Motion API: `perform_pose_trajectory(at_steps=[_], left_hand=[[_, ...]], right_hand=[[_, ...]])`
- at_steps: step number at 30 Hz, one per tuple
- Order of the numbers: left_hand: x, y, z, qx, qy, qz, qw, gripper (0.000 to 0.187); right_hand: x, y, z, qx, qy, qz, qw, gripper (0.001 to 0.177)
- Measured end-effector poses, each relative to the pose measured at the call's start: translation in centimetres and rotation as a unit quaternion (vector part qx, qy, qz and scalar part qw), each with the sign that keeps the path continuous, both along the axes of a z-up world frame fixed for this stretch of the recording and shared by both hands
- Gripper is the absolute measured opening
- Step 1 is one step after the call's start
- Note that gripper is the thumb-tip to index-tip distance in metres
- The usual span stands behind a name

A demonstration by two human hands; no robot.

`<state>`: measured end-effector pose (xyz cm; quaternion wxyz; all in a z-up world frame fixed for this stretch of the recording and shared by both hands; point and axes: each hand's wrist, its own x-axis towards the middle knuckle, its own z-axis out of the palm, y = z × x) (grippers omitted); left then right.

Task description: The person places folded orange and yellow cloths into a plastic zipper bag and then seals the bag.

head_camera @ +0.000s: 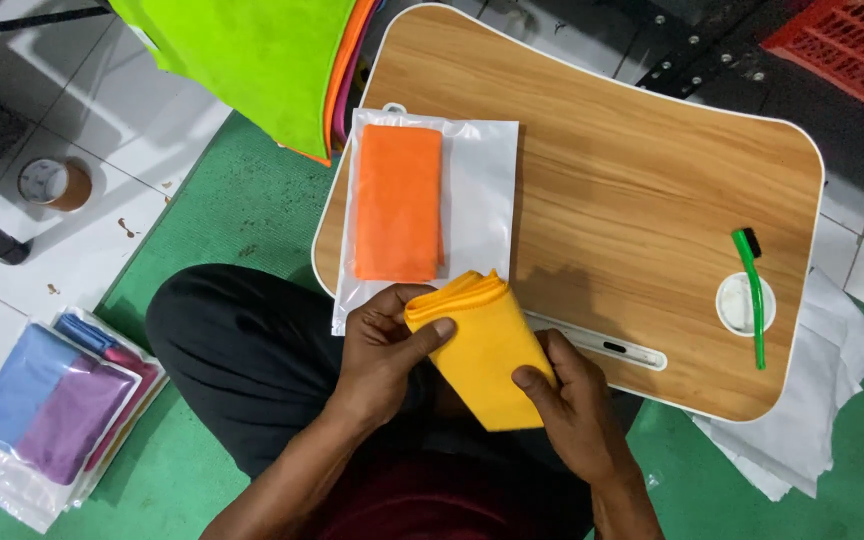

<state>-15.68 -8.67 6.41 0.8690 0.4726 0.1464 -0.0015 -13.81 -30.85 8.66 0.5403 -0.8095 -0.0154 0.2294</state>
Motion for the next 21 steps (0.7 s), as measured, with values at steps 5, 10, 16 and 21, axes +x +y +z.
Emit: perform_pose_trajectory(at_steps=[5, 10, 16, 21], left_hand=[[-0.5, 0.8, 0.7, 0.046, 0.035, -0.064, 0.996, 0.037], [-1.6, 2.8, 2.7, 0.146, 0.075, -0.179, 0.970, 0.073], [-5.7, 3.0, 2.3, 0.091, 0.067, -0.362, 0.925, 0.059], [-8.0, 1.9, 0.0, 0.106, 0.075, -0.211, 0.969, 0.027]], right_hand=[[-0.9, 0.1, -0.5, -0.043, -0.007, 0.021, 0.999, 0.022], [-2.0, -1.3, -1.8, -0.110, -0.037, 0.066, 0.991, 0.023], [-2.4, -4.3, -2.5, -0.195, 0.038, 0.218, 0.956, 0.049], [-0.1, -6.3, -2.8, 0.003, 0.143, 0.104, 0.984, 0.057]])
